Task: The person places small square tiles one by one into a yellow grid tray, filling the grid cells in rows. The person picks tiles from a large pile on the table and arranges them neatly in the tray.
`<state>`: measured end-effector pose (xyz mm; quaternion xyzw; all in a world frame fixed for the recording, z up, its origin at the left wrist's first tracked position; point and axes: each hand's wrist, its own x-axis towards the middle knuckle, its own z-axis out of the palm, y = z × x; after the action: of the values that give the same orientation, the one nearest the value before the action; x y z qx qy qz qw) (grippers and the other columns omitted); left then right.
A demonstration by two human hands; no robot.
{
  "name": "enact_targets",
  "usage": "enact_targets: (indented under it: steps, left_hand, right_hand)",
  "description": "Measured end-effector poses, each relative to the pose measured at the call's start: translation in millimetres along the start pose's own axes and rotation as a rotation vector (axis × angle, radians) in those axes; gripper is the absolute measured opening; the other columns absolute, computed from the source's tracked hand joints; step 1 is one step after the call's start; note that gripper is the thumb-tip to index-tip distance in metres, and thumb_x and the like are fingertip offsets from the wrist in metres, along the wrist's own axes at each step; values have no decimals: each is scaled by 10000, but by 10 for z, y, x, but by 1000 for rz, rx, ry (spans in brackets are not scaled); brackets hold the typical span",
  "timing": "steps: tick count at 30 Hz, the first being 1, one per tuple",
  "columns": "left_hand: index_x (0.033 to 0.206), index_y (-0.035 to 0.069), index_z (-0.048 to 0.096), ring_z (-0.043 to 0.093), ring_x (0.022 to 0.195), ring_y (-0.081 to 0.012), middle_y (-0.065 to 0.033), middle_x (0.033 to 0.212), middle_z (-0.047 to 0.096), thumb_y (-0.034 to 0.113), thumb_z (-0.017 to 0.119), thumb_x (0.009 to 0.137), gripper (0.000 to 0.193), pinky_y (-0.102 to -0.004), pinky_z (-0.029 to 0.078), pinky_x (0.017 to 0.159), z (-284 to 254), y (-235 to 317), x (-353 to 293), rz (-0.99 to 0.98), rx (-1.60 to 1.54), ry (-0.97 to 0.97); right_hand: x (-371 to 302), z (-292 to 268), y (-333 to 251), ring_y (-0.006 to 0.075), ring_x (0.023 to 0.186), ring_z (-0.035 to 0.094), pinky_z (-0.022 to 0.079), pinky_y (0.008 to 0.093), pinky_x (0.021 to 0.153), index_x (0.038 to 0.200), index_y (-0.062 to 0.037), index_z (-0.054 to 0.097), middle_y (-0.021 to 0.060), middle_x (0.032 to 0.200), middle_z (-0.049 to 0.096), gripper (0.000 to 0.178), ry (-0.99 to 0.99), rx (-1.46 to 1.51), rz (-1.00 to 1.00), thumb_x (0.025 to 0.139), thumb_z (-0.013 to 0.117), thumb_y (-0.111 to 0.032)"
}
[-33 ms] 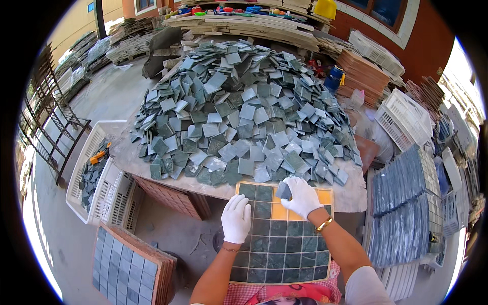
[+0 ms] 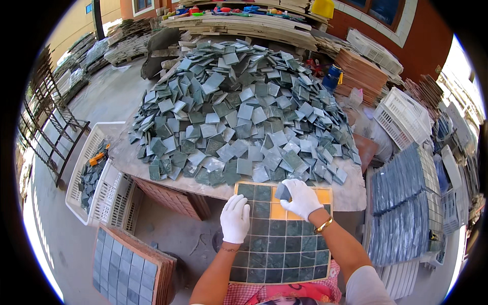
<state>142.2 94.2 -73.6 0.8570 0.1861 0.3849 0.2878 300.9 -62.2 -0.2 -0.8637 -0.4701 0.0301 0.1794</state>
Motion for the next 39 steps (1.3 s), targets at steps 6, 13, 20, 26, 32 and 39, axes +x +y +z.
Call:
enact_targets:
  steps: [6,13,20,26,32,39]
  left_hand:
    - [974,10,681,611,1070,-326,-146,1069,671,133,598,873,180,-404,474,935,29,-14,-11,1,4,-4]
    - [968,9,684,618,1058,-326,-153,1055,676,137,606,868,179,-403,479,930,24,-43,-24,11,29,2]
    - [1061,11,657,572,1137,-326,-149,1150,643,135,619,849,249,-428,434,991,25,-4,-45,43,111,-66]
    - [1322,27,509,437,1297,-315,-148,1381,499,262,673,812,585,-488,271,1114,31,438,-277,304,167,-431]
    - [1342,29,492,418,1313,-294,-137,1398,486,352,682,802,657,-500,237,1120,149,605,-360,289,276,-523]
    - [1321,8,505,430,1284,-330,-167,1374,494,354,676,794,653,-517,252,1100,-197,686,-643,222,310,-560]
  right_hand:
    - [-71,137,300,369,977,620,481,425,870,1195,-56,575,196,1057,659,317,-41,358,87,916,492,-183]
    - [-120,240,176,345,942,603,474,412,864,978,-49,683,157,991,645,209,-56,324,-9,855,615,-203]
    - [-322,475,102,311,1009,564,462,407,889,1068,-71,652,129,1027,622,253,26,124,-118,841,642,-182]
    - [-354,-12,489,333,1077,572,457,420,926,1168,-53,603,154,1140,619,379,173,199,226,825,669,-200]
    - [-350,91,648,337,1179,509,425,401,992,1297,-52,496,181,1274,535,577,5,89,18,789,690,-247]
    - [-524,64,635,337,1003,598,474,426,856,1172,-84,599,163,1058,636,285,51,271,-20,904,569,-177]
